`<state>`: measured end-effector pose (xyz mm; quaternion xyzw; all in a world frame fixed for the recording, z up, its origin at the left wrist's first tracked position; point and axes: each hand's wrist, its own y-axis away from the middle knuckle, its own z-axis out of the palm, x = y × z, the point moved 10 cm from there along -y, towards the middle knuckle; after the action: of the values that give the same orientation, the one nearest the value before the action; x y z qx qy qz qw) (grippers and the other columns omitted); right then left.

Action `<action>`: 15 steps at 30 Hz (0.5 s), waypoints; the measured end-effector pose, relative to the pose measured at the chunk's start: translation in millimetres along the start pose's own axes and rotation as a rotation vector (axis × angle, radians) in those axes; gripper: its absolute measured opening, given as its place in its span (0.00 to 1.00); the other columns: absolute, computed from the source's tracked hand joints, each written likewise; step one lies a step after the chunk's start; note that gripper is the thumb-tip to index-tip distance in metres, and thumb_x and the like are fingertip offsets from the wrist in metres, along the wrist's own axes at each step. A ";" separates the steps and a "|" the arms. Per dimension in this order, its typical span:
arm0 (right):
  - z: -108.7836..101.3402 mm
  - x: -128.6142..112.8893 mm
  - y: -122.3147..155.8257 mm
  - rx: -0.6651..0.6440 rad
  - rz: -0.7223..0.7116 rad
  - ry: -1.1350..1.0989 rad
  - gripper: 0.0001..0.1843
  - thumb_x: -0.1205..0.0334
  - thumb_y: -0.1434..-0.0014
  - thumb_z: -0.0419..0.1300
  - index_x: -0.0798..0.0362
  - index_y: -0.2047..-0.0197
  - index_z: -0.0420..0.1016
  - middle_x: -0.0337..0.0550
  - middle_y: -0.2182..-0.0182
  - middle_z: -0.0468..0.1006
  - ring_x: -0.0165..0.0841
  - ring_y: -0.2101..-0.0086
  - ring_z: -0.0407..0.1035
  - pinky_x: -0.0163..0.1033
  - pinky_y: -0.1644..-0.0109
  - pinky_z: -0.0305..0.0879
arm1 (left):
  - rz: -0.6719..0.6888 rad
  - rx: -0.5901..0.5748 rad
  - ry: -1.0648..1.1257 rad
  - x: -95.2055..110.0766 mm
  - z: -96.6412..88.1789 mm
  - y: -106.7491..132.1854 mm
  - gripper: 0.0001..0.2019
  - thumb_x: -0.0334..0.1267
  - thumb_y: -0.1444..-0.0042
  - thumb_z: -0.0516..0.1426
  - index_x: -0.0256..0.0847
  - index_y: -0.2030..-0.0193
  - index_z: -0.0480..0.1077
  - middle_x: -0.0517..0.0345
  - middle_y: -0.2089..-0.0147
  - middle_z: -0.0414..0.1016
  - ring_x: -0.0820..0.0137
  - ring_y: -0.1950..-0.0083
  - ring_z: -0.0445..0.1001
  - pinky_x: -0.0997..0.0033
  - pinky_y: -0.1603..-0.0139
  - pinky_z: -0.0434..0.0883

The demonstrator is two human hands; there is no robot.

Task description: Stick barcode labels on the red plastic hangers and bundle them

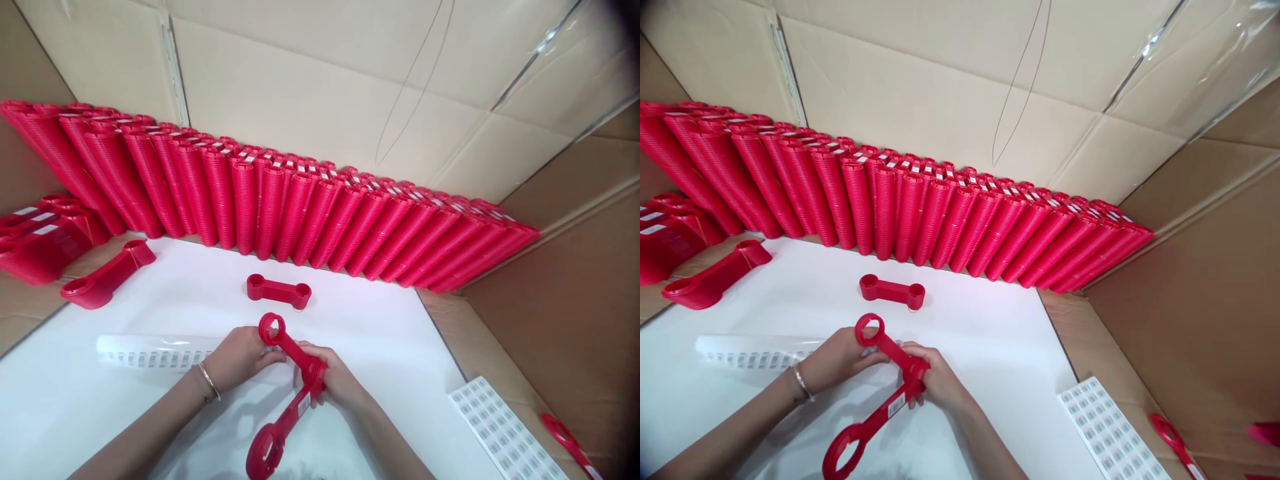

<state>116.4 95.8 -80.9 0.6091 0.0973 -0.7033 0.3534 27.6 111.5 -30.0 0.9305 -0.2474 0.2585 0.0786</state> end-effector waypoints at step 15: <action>8.3 -15.7 6.5 -0.010 -0.075 0.125 0.33 0.78 0.60 0.47 0.48 0.53 0.75 0.44 0.53 0.67 0.21 0.81 0.66 0.26 0.87 0.56 | -0.062 0.068 0.242 -8.4 -5.8 4.7 0.05 0.30 0.48 0.49 0.40 0.71 0.65 0.62 0.70 0.67 0.72 0.69 0.67 0.74 0.67 0.65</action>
<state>114.0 92.3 -62.5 0.6462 0.1454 -0.6760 0.3230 16.4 112.6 -29.3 0.9018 -0.1984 0.3747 0.0841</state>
